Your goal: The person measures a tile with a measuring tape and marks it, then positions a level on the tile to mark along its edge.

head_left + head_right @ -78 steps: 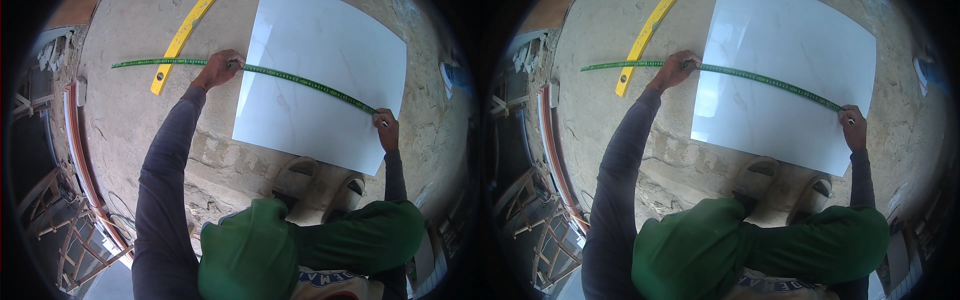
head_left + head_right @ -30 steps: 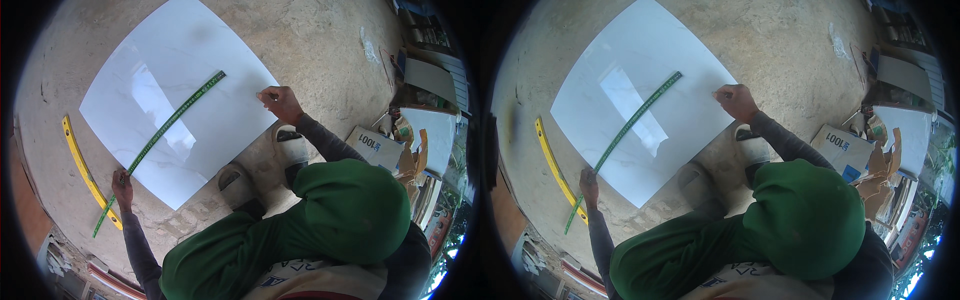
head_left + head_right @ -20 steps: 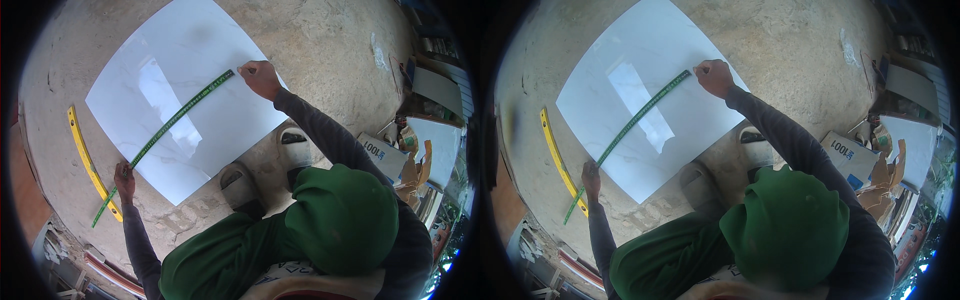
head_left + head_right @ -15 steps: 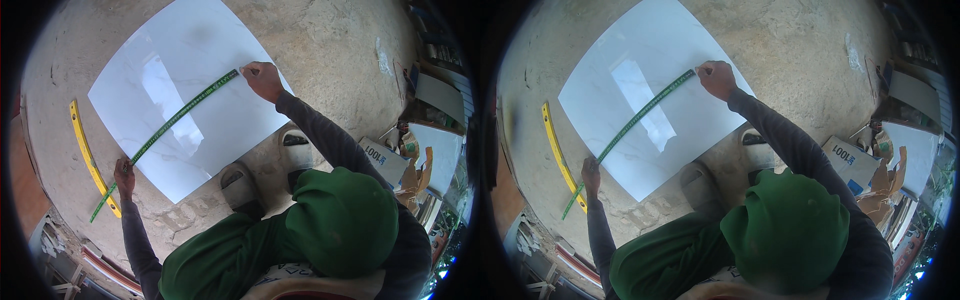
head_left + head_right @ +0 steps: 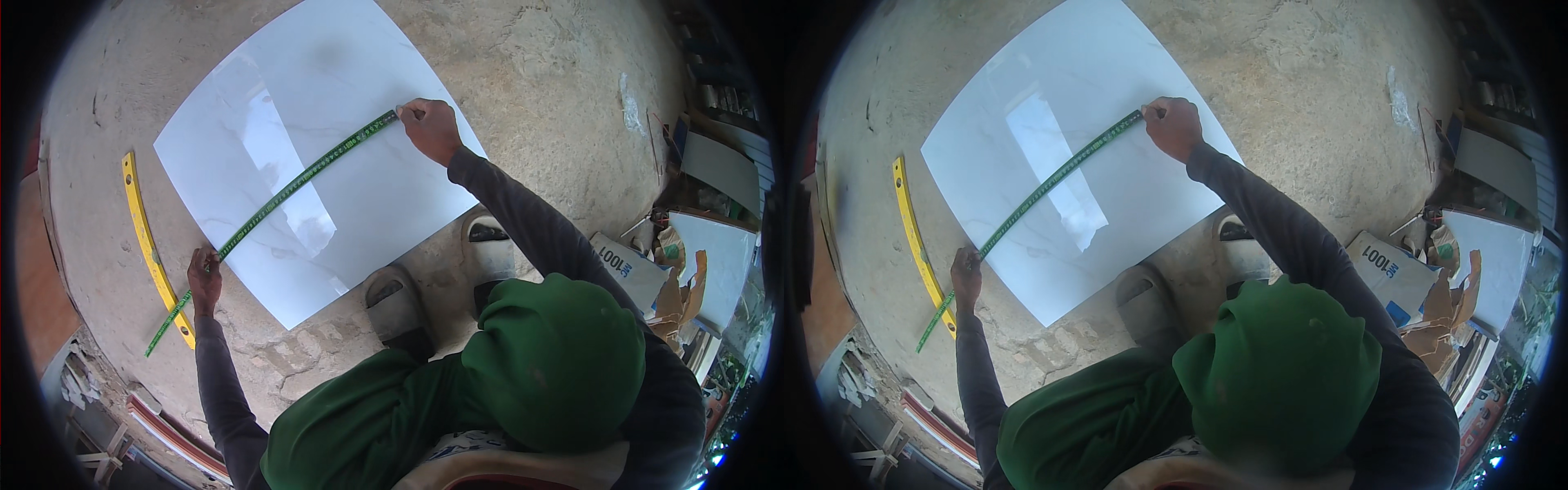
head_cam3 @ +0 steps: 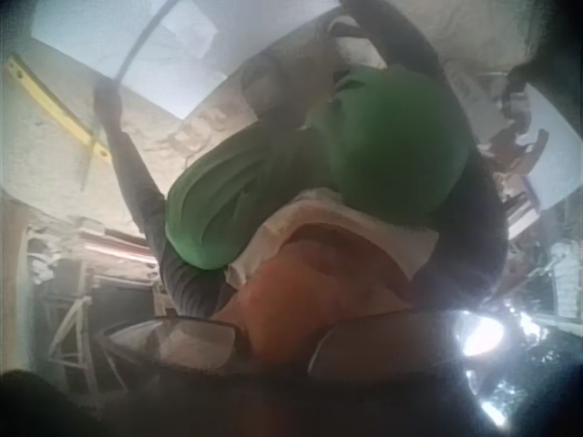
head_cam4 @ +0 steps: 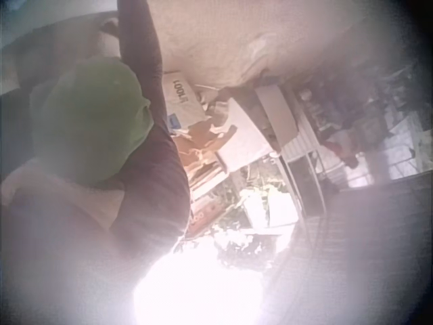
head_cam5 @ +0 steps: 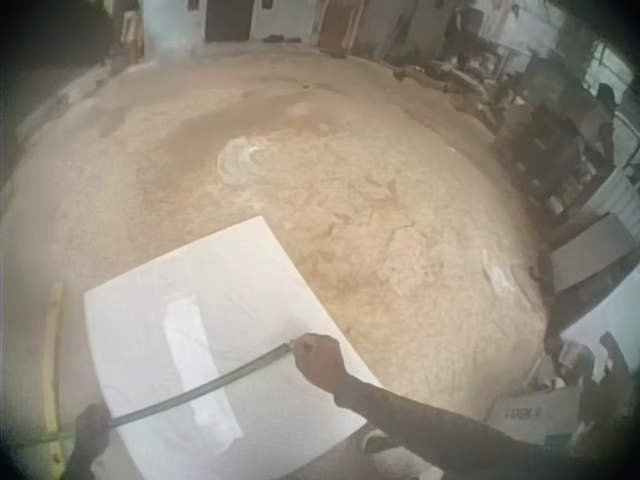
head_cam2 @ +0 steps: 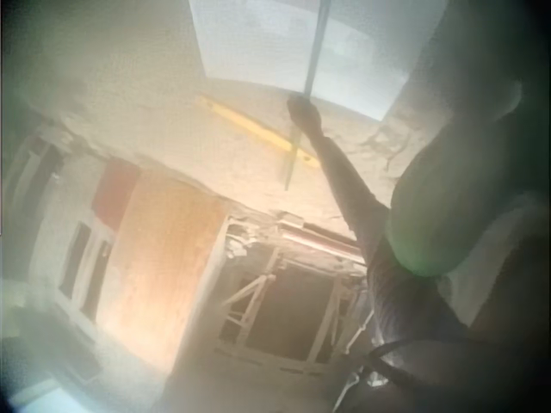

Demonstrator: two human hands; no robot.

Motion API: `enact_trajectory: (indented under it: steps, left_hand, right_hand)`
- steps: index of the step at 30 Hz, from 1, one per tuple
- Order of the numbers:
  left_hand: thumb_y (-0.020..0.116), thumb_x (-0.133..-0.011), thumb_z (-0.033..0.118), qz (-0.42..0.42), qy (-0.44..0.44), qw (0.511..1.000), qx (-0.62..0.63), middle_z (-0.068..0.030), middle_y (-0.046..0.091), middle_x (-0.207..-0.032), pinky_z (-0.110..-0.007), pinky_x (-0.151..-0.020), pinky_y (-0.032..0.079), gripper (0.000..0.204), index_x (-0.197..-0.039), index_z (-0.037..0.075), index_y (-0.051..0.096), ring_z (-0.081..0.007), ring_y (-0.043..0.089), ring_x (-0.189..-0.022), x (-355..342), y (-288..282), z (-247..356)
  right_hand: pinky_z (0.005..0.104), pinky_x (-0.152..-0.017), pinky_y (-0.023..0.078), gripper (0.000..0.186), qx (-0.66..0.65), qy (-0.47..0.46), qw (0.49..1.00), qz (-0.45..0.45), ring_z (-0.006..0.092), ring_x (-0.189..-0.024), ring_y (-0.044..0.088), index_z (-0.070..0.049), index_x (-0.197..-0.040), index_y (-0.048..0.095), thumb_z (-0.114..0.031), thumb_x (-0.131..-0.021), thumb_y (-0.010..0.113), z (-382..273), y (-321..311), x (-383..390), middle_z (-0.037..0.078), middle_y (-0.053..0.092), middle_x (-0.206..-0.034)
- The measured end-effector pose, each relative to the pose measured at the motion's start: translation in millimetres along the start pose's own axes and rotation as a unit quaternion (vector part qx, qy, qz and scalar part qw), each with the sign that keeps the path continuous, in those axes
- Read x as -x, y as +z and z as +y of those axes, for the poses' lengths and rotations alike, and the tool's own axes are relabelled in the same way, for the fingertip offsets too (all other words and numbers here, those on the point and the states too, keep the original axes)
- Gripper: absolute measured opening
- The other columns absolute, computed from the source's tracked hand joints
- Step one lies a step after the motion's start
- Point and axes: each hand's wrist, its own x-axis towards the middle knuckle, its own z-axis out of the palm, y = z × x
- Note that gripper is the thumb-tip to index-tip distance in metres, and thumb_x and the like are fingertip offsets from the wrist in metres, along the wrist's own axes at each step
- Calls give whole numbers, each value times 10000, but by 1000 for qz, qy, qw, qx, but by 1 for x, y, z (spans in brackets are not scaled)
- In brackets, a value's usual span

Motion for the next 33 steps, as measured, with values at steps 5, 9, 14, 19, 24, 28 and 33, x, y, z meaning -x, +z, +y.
enact_trajectory:
  steps: [5,9,14,19,24,28,33]
  left_hand:
    - [620,-1029,-19,7,48,999,-4,-137,623,-956,-405,-782,540,36,-1048,11,626,-285,644,-826,-2,-2,-4]
    - [602,-1012,-55,18,83,995,45,-124,600,-925,-383,-759,528,70,-1029,12,603,-254,618,-794,-7,-2,-1]
    - [590,-998,-92,4,82,994,70,-83,596,-893,-330,-737,493,124,-1011,30,602,-172,571,-782,-8,-4,13]
    - [592,-1007,-95,2,46,996,78,-87,619,-871,-326,-736,490,136,-1010,41,605,-173,585,-776,23,-25,31]
    - [634,-969,-91,-15,64,992,110,-136,667,-901,-402,-774,546,141,-1018,41,615,-331,677,-827,6,-18,72]
    - [646,-1052,-13,-41,48,991,121,-109,694,-912,-390,-823,543,64,-1059,50,658,-248,668,-840,1,-18,47]
    - [644,-966,-92,-40,52,989,132,-108,706,-940,-374,-831,546,150,-1054,30,652,-241,666,-864,-1,-22,33]
  right_hand:
    - [356,-640,517,293,18,-1,1000,-5,145,-623,635,52,-976,804,-232,-1017,743,5,5,-2,116,714,-701]
    - [424,-765,593,241,35,-38,998,-40,328,-770,770,-1,-911,812,-221,-984,746,8,-24,-8,194,777,-817]
    - [420,-661,551,214,191,-123,967,-113,291,-647,689,12,-791,724,-150,-929,743,-40,-115,-35,187,719,-726]
    - [469,-568,404,263,292,-224,896,-248,252,-558,405,18,-691,498,-75,-850,685,-80,-140,-57,186,517,-604]
    - [440,-641,473,190,338,-197,898,-198,292,-602,556,36,-795,593,-91,-878,706,-61,-146,-59,190,594,-690]
    - [312,-634,514,210,147,-38,975,-165,121,-655,626,-1,-885,696,-167,-1011,718,-24,-103,-44,54,669,-729]
    - [276,-642,547,260,-42,78,994,-63,102,-679,671,-2,-943,744,-232,-1062,726,-1,-44,14,43,721,-787]
